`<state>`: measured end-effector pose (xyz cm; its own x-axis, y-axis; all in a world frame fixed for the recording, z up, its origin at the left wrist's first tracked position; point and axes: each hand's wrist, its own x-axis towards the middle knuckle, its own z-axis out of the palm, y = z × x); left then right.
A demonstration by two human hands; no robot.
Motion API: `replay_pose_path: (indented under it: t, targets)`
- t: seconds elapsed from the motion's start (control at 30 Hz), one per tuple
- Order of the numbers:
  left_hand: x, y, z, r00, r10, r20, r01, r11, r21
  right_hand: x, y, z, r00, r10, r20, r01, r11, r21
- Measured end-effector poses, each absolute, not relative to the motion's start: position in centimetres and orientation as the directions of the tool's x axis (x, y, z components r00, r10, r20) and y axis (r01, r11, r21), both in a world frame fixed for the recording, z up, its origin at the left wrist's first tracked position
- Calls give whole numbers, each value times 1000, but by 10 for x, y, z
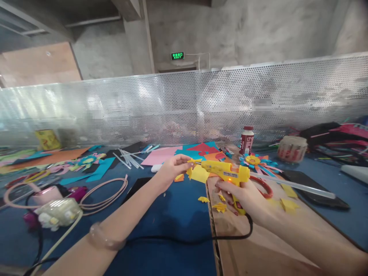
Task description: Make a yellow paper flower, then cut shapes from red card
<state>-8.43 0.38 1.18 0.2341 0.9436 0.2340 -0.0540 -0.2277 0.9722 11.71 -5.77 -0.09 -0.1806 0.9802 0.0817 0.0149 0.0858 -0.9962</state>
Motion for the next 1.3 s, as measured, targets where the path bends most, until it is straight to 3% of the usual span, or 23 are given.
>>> replay_pose_path:
  t: [0.27,0.67,0.93,1.3]
  targets:
    - [-82,1,11,248,947,204,-179,-162,970,118,-59,-1,-175,979,104,-2,105,-994]
    - [-80,1,10,258,940,224,-190,-178,966,118,-55,-8,-188,978,93,9,96,-995]
    - [-78,-2,13,224,936,273,-165,-240,957,119,-58,-7,-152,983,106,134,127,-983]
    - [-76,-8,19,217,923,318,-134,-295,946,119,-55,-13,-106,989,108,125,121,-985]
